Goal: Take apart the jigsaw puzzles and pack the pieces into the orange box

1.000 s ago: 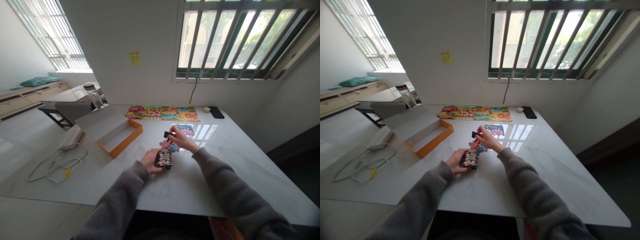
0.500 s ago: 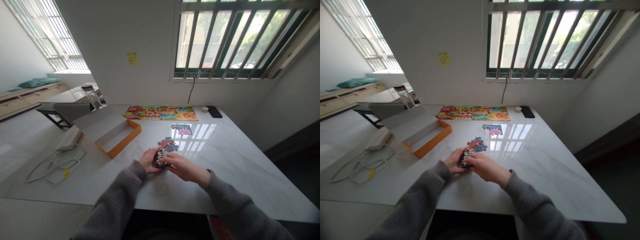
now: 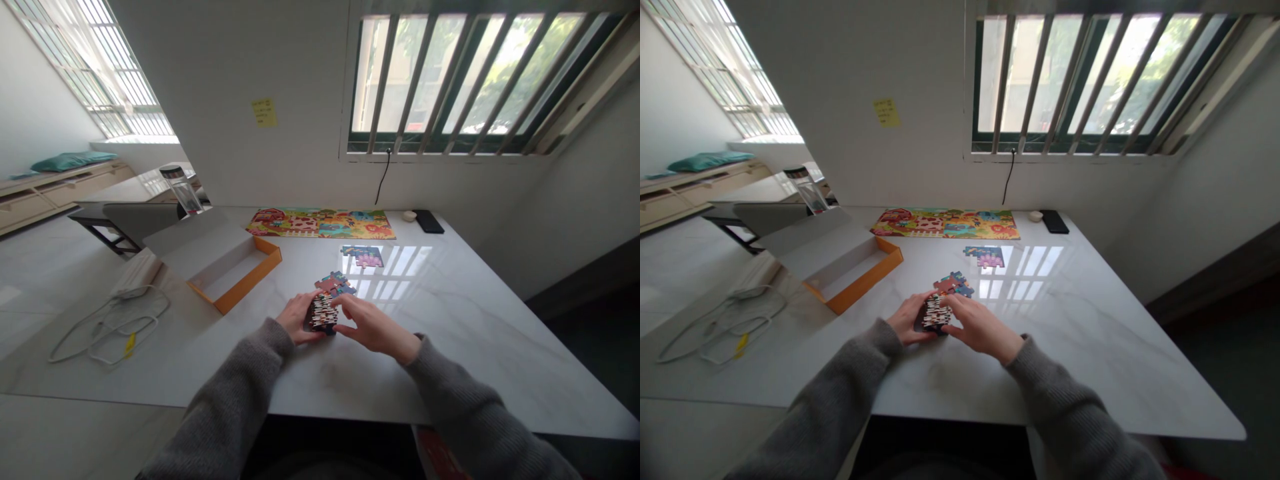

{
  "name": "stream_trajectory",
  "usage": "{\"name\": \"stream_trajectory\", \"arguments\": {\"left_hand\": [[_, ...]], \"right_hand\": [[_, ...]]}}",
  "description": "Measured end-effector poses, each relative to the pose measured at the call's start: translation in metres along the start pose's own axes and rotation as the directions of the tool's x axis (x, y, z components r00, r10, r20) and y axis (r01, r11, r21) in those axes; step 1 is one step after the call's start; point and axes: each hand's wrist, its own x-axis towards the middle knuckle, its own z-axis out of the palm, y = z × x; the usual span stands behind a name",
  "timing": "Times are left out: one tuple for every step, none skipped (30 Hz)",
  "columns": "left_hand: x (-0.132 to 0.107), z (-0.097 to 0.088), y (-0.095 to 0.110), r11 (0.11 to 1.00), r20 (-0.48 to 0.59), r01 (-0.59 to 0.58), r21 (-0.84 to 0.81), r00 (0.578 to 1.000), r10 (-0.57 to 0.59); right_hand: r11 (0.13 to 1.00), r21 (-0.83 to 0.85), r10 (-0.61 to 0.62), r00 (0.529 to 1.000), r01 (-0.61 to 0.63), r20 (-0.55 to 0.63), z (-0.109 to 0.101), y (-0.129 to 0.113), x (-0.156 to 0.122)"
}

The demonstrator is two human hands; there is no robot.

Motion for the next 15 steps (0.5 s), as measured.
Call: {"name": "stream_trajectory", "arguments": {"left_hand": [[0.0,0.0,0.0,1.0,-0.002,-0.003,-0.003,1.0,0.003],[0.0,-0.001,0.0,1.0,-0.006,-0.005,-0.006,1.0,0.005],[-0.001,-0.001,0.0,1.0,-0.009,-0.007,-0.009,1.0,0.007],[-0.001,-0.001,0.0,1.0,-0.012,-0.005,-0.009,1.0,0.005],[-0.001,-0.001,0.001,1.0,-0.015,-0.001,-0.006,1.0,0.001],[-0.001,-0.001,0.001,1.0,-0.019,0.005,0.001,1.0,-0.005],[-0.001,0.0,0.001,1.0,-0.025,0.012,0.01,1.0,-0.011],[-0.001,0.001,0.002,1.0,-0.034,0.02,0.022,0.999,-0.019],[0.0,0.001,0.003,0.999,-0.042,0.027,0.035,0.999,-0.026],[0.0,0.002,0.004,0.998,-0.05,0.034,0.049,0.998,-0.031],[0.0,0.003,0.006,0.997,-0.058,0.039,0.063,0.998,-0.036],[0.001,0.004,0.008,0.996,-0.061,0.044,0.078,0.997,-0.039],[0.001,0.004,0.01,0.995,-0.062,0.049,0.092,0.997,-0.044],[0.002,0.005,0.012,0.993,-0.061,0.054,0.106,0.997,-0.047],[0.002,0.005,0.014,0.992,-0.059,0.057,0.116,0.997,-0.05]], "right_hand": [[0.999,0.004,0.046,0.999,-0.046,0.015,0.0,0.005,-0.003],[0.997,-0.001,0.083,0.996,-0.083,0.039,0.002,0.009,-0.005],[0.994,-0.016,0.109,0.992,-0.108,0.064,0.004,0.013,-0.007],[0.992,-0.039,0.126,0.989,-0.123,0.083,0.006,0.015,-0.009],[0.99,-0.068,0.132,0.986,-0.126,0.099,0.008,0.016,-0.01],[0.988,-0.097,0.133,0.985,-0.122,0.11,0.011,0.016,-0.01],[0.986,-0.122,0.129,0.984,-0.115,0.12,0.014,0.015,-0.01],[0.984,-0.141,0.124,0.984,-0.106,0.128,0.016,0.014,-0.01],[0.983,-0.153,0.119,0.984,-0.098,0.133,0.018,0.012,-0.01],[0.983,-0.161,0.115,0.984,-0.093,0.138,0.019,0.01,-0.01],[0.983,-0.163,0.112,0.983,-0.088,0.143,0.02,0.008,-0.01],[0.983,-0.16,0.11,0.983,-0.086,0.147,0.021,0.007,-0.01],[0.985,-0.149,0.11,0.983,-0.088,0.145,0.02,0.008,-0.011],[0.987,-0.129,0.11,0.985,-0.093,0.136,0.019,0.01,-0.011],[0.989,-0.104,0.114,0.986,-0.102,0.119,0.017,0.013,-0.01]]}}
